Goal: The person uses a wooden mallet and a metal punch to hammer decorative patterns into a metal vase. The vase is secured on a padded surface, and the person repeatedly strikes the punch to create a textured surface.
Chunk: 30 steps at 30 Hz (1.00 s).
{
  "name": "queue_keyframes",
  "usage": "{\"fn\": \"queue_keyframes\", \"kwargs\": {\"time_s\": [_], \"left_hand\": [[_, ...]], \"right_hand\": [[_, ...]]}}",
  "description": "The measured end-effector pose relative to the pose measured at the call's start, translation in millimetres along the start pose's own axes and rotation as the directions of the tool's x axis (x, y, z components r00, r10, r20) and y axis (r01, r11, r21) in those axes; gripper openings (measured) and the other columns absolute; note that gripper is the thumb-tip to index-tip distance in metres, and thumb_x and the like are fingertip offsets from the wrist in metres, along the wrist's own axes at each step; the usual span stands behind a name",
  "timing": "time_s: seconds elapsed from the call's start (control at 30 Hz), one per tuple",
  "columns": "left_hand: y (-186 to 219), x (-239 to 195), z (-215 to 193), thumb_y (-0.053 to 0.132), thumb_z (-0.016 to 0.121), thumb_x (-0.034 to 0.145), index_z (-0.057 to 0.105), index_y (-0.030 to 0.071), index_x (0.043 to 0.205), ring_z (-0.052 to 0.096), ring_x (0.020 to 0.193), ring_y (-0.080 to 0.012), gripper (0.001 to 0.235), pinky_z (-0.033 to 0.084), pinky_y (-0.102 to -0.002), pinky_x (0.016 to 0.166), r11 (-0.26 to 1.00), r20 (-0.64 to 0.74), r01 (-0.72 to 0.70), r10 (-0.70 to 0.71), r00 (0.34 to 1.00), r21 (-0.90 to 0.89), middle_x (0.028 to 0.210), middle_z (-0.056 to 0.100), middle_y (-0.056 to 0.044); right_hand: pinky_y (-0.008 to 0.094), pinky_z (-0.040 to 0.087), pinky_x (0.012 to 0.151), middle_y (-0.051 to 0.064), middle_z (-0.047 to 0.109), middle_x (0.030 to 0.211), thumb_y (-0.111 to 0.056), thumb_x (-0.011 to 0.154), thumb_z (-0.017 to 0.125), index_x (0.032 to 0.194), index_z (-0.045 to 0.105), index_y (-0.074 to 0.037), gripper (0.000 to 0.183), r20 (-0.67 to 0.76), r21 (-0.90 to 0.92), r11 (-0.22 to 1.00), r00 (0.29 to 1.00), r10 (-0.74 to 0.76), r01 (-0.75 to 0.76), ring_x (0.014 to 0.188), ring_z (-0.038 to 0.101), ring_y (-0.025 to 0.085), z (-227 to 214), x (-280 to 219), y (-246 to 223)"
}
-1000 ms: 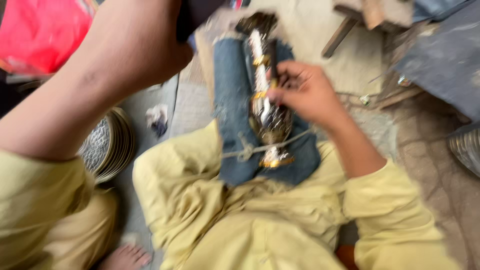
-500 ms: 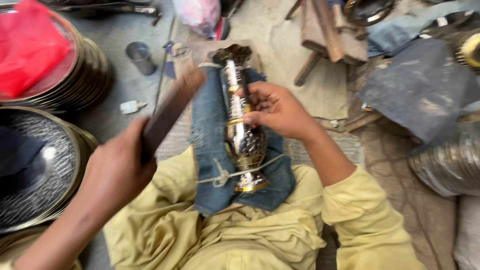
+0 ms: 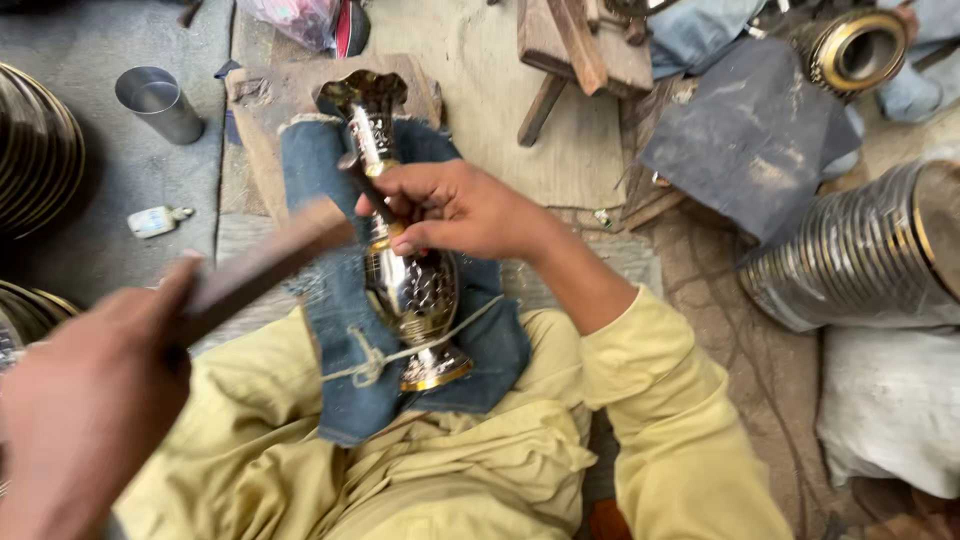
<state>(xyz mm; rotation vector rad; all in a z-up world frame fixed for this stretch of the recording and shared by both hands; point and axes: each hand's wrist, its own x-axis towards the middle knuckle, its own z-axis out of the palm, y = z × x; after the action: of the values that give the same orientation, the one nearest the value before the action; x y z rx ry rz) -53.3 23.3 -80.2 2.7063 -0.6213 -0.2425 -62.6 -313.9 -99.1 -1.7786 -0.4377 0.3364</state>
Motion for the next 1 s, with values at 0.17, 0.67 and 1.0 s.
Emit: {"fn": "queue_keyframes", "kwargs": {"time_s": [0.17,0.67,1.0], "left_hand": [[22.7,33.8,-28.2,0.002,0.07,0.081,0.056,0.011,0.141,0.071,0.088,-0.0321,0.062,0.055,-0.041,0.076,0.982,-0.162,-0.157,0.138,0.977,-0.109,0.101,0.071,-0.016],[14.4,66.3,-81.1,0.004,0.069,0.077,0.061,0.011,0.135,0.067,0.088,-0.0451,0.059,0.054,-0.053,0.076,0.952,-0.075,-0.301,0.304,0.95,0.046,0.094,0.07,-0.023],[52.5,101.7,-104.9,0.004,0.072,0.078,0.071,0.007,0.115,0.07,0.087,-0.04,0.037,0.057,-0.049,0.072,0.853,0.063,-0.385,0.388,0.919,0.352,0.099,0.072,-0.021]], "right_hand": [[0.031,0.051,0.091,0.005,0.064,0.111,0.002,0.097,0.082,0.137,0.064,0.001,0.044,0.023,0.013,0.995,0.995,-0.099,0.098,0.1,0.053,0.013,-3.0,5.1,3.7],[0.023,0.056,0.079,0.0,0.067,0.097,0.007,0.092,0.073,0.126,0.064,0.0,0.037,-0.361,0.137,0.989,0.927,0.106,-0.06,0.088,0.065,0.006,23.1,-12.0,-0.2],[0.022,0.056,0.071,0.002,0.066,0.093,0.006,0.092,0.076,0.126,0.062,0.001,0.037,-0.52,0.207,0.978,0.848,0.106,0.005,0.081,0.063,0.006,37.7,-19.0,6.6]]}}
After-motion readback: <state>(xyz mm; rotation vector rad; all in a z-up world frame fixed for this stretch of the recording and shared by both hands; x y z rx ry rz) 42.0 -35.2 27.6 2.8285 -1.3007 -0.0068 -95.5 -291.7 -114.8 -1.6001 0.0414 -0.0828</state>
